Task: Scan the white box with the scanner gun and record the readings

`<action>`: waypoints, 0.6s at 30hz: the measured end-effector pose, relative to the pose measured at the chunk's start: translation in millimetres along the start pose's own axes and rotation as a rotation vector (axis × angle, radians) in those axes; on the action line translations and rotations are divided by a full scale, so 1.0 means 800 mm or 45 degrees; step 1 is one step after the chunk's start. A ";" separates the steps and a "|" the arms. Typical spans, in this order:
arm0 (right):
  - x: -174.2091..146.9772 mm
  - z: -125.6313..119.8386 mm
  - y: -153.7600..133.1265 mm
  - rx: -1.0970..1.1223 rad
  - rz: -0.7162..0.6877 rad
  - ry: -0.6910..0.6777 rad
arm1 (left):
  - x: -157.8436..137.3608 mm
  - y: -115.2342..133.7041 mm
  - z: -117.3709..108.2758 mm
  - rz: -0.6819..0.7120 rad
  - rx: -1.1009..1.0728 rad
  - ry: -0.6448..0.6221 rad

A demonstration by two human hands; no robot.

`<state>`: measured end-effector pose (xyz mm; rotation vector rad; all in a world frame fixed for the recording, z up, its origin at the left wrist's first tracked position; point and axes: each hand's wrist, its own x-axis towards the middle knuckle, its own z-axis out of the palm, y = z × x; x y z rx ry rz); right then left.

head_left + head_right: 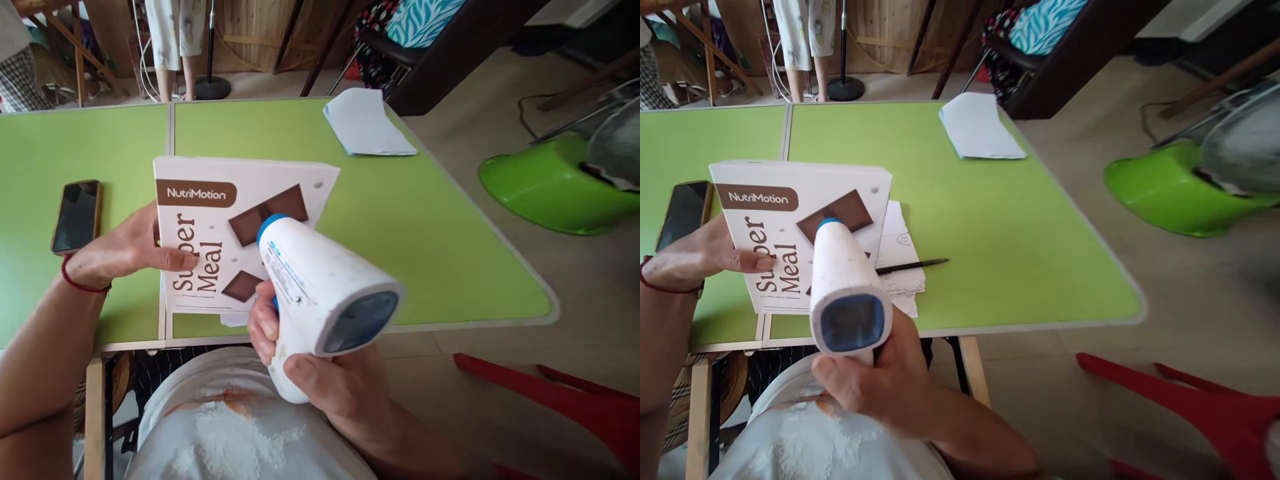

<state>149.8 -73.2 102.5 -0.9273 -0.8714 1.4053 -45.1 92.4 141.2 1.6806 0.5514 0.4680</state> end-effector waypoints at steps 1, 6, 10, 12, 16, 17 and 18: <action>0.002 0.001 0.002 0.013 -0.008 0.000 | 0.000 0.001 0.002 -0.004 0.007 -0.012; 0.008 0.004 0.008 0.053 0.017 0.027 | 0.000 0.001 0.007 -0.026 -0.022 -0.019; 0.009 0.001 0.012 0.029 0.039 0.010 | -0.002 0.002 0.006 -0.050 -0.047 -0.079; 0.009 -0.001 0.015 0.008 0.045 0.017 | -0.002 0.001 0.004 -0.077 -0.056 -0.124; 0.010 -0.001 0.018 -0.003 0.030 -0.017 | -0.001 -0.002 0.000 -0.084 -0.044 -0.193; 0.011 0.000 0.018 -0.002 0.017 -0.025 | -0.001 -0.002 -0.001 -0.084 -0.035 -0.204; 0.011 0.000 0.018 -0.002 0.007 -0.028 | -0.001 -0.002 -0.001 -0.086 -0.027 -0.209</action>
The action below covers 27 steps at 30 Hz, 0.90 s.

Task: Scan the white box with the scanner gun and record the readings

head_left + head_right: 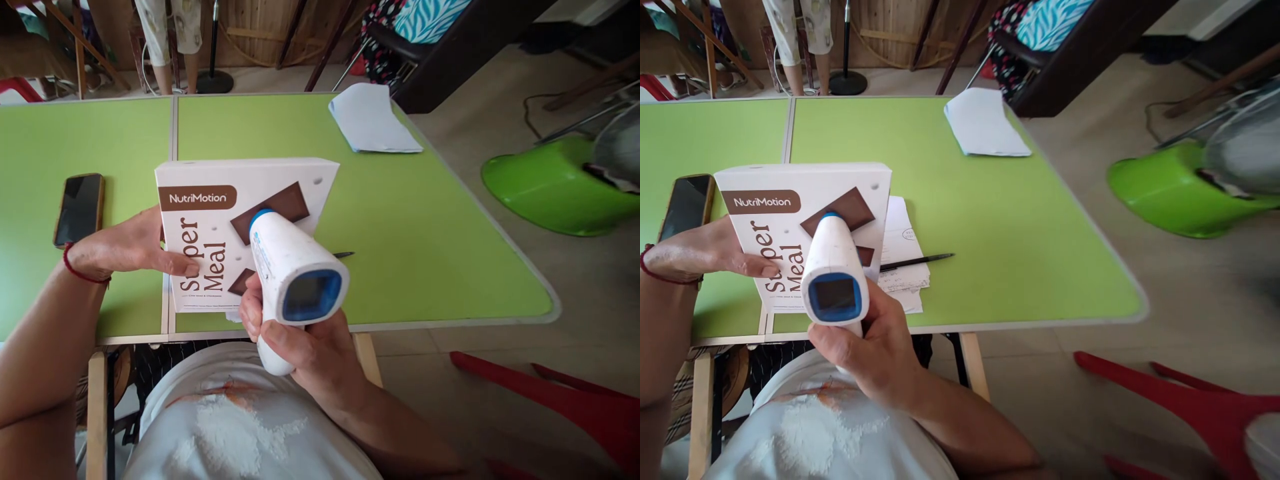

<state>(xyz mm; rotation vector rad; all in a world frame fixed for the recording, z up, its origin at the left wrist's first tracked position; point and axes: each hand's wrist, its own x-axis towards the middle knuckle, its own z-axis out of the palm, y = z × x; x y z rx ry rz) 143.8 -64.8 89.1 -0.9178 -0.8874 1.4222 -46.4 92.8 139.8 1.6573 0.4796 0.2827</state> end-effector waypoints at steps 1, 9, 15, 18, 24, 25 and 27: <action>0.000 0.000 0.000 -0.003 -0.006 0.002 | 0.000 0.000 0.000 -0.006 0.004 -0.004; -0.001 -0.003 0.004 -0.003 0.004 -0.010 | 0.002 0.003 0.000 0.011 0.012 -0.015; 0.001 0.000 0.002 0.001 0.011 -0.013 | 0.001 0.001 -0.002 0.030 0.017 -0.029; 0.000 -0.001 0.005 0.017 0.017 -0.019 | 0.001 0.001 -0.001 0.019 0.023 -0.019; -0.003 -0.007 0.007 0.033 0.004 -0.007 | -0.001 0.001 0.001 0.088 0.023 0.059; -0.002 -0.006 0.005 0.026 -0.002 -0.013 | -0.002 0.001 0.001 0.097 0.023 0.076; 0.001 -0.003 -0.002 0.007 -0.023 -0.016 | -0.004 0.001 0.001 0.111 0.015 0.111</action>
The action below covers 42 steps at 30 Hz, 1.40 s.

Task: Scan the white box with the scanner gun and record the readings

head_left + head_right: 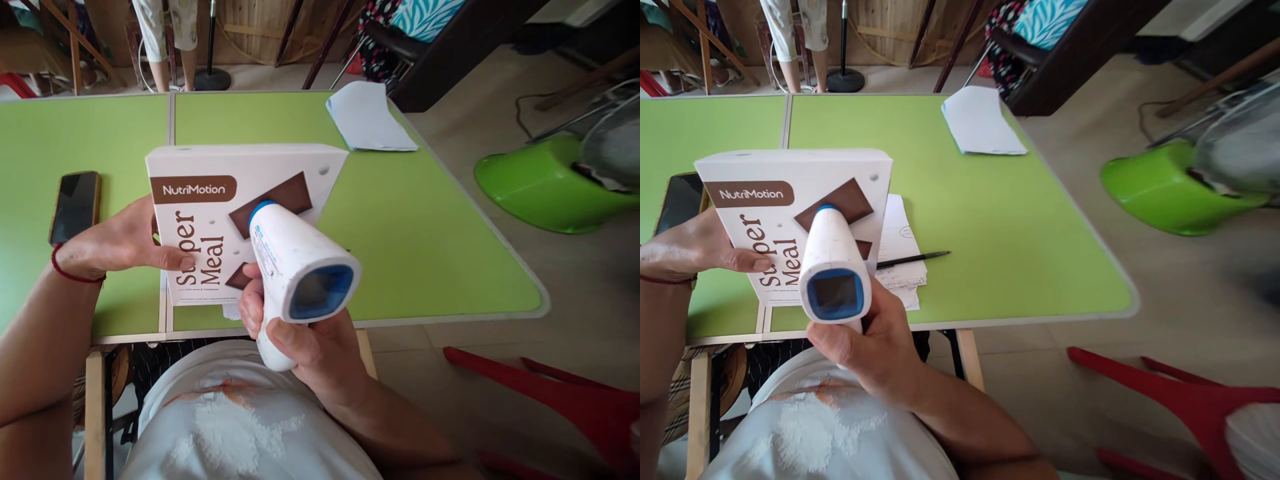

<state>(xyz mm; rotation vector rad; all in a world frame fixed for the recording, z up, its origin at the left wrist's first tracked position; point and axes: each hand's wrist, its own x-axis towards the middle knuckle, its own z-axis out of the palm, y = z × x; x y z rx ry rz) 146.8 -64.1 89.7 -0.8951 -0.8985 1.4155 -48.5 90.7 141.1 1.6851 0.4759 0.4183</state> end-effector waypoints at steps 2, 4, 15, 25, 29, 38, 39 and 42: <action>0.005 0.003 -0.007 -0.013 -0.050 0.000 | 0.000 -0.001 0.000 0.042 0.008 0.056; 0.010 0.002 -0.013 -0.049 -0.128 -0.016 | 0.002 -0.004 0.000 0.144 0.057 0.151; 0.065 -0.140 -0.074 -1.792 -0.619 0.061 | 0.021 -0.038 -0.002 0.386 0.286 0.724; 0.106 -0.197 -0.032 -1.935 -0.264 0.006 | 0.033 -0.058 -0.009 0.267 0.412 0.612; 0.103 -0.204 -0.030 -1.902 -0.499 0.037 | 0.028 -0.045 -0.006 0.151 0.584 0.591; 0.044 -0.215 -0.031 -2.079 -0.716 0.032 | 0.024 -0.008 -0.015 -0.679 1.408 0.115; 0.040 -0.217 -0.029 -2.121 -0.704 0.042 | 0.024 -0.008 -0.015 -0.753 1.516 0.026; 0.035 -0.219 -0.027 -2.178 -0.729 0.014 | 0.022 -0.015 -0.008 -0.810 1.577 -0.193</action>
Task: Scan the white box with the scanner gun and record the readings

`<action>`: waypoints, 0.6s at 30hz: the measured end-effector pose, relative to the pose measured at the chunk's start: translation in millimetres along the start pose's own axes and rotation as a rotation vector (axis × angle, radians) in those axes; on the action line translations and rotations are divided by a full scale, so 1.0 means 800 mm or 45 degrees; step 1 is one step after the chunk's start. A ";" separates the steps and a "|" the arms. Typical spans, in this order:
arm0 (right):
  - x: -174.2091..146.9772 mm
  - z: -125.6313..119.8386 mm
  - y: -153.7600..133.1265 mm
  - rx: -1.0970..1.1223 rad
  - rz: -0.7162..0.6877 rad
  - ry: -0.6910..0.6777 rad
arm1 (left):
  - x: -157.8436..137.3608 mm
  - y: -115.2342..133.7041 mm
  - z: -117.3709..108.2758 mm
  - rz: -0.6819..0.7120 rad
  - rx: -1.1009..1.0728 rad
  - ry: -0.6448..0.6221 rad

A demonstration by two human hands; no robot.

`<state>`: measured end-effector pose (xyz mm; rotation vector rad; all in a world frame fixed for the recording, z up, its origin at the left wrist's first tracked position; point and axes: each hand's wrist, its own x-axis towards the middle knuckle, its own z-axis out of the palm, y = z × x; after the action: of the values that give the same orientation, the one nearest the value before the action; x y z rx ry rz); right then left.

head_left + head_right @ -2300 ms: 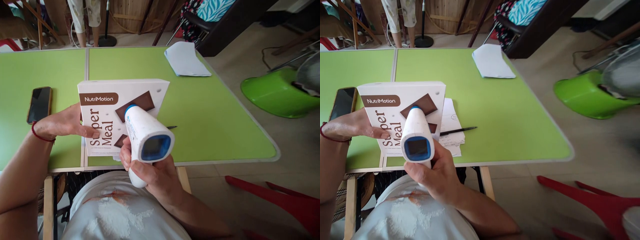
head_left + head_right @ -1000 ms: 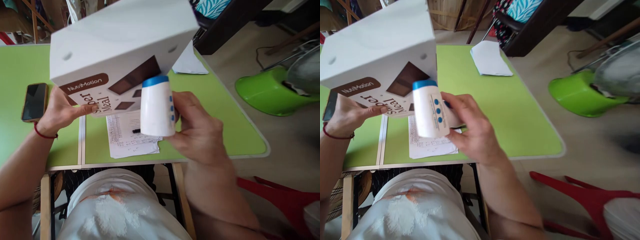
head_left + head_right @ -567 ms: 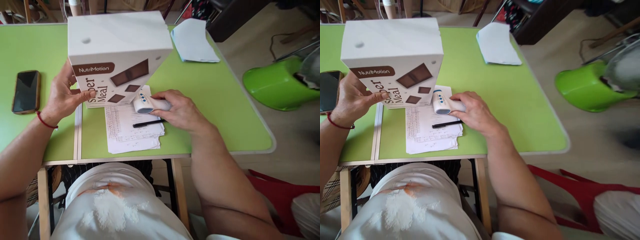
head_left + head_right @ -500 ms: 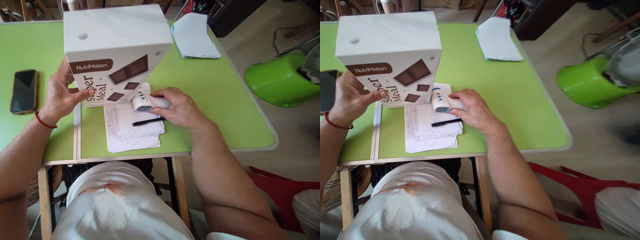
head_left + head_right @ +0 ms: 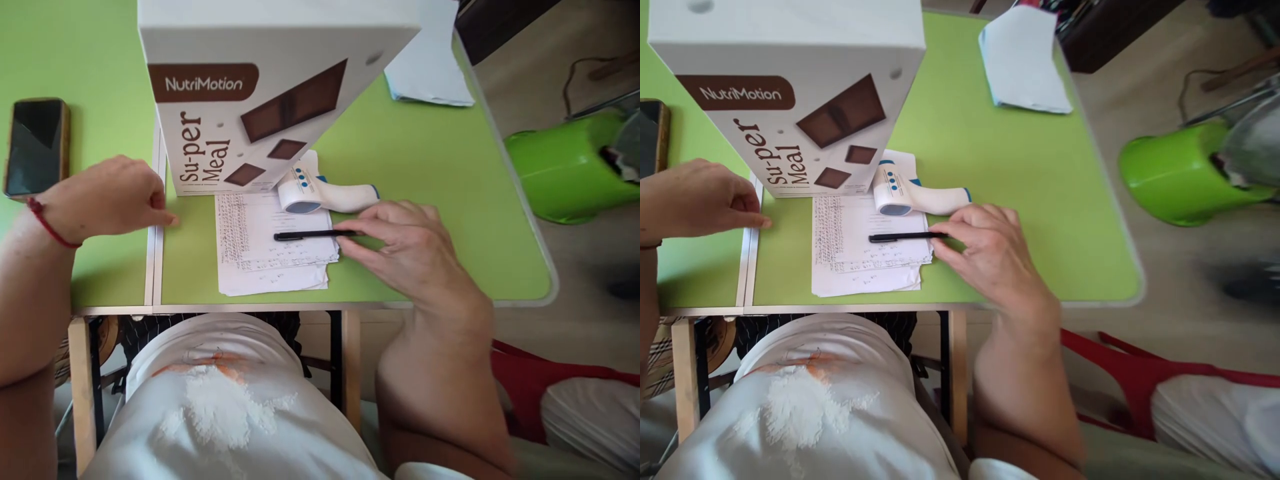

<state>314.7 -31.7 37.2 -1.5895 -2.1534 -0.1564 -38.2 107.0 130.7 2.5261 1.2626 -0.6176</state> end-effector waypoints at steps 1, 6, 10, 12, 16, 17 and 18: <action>0.001 0.000 -0.001 0.013 -0.028 0.027 | -0.001 0.003 0.004 0.071 -0.040 -0.048; 0.014 0.002 -0.041 0.397 0.108 0.499 | -0.013 0.028 0.016 0.529 -0.314 -0.277; 0.024 0.014 -0.103 0.956 0.289 0.628 | -0.018 0.045 0.021 0.706 -0.252 -0.327; 0.027 0.020 -0.127 1.054 0.371 0.472 | -0.017 0.049 0.024 0.742 -0.196 -0.311; 0.030 0.031 -0.150 1.077 0.464 0.262 | -0.016 0.053 0.028 0.746 -0.136 -0.284; 0.030 0.033 -0.152 1.073 0.477 0.255 | -0.016 0.054 0.028 0.741 -0.124 -0.284; 0.029 0.036 -0.152 1.057 0.478 0.255 | -0.016 0.055 0.027 0.735 -0.109 -0.284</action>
<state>187.8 -40.9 43.2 -1.3430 -1.4258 0.5939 -15.2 62.8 119.2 2.4864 0.4361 -0.6569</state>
